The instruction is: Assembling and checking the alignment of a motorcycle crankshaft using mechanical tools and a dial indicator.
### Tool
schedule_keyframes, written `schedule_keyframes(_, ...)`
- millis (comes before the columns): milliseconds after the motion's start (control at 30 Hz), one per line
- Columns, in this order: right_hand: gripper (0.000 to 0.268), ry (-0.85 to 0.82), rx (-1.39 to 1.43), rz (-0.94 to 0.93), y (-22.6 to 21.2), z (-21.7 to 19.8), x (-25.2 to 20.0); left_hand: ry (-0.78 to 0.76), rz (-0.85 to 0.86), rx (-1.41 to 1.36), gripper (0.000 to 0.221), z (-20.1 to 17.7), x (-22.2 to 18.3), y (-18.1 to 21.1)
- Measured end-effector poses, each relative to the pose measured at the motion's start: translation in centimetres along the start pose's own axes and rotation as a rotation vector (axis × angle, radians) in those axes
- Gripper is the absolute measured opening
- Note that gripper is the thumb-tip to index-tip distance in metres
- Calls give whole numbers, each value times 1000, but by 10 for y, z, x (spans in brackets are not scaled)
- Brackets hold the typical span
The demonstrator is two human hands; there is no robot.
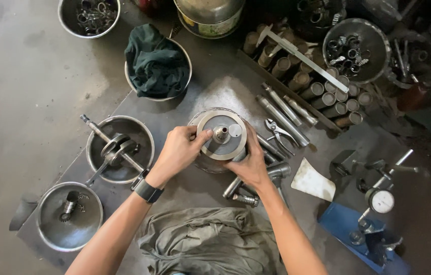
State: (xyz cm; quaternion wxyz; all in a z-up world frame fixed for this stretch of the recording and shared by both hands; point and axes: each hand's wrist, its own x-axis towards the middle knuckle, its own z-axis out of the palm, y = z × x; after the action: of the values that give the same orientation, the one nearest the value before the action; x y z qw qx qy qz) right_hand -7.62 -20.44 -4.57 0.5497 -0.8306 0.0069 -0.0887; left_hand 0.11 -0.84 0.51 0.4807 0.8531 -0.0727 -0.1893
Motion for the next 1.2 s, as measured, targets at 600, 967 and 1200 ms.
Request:
schedule_keyframes(600,19,214,-177,346,136,-69,-21,-21,-54,78,53,-8,-3,12)
schedule_keyframes(967,18,-372,-888,414,127,-20,-150,10,9,98,52,-4,0,2)
schedule_keyframes(1200,34,-480,-918,279,140,-34,-147,-1,-17,40,50,1,4,-2)
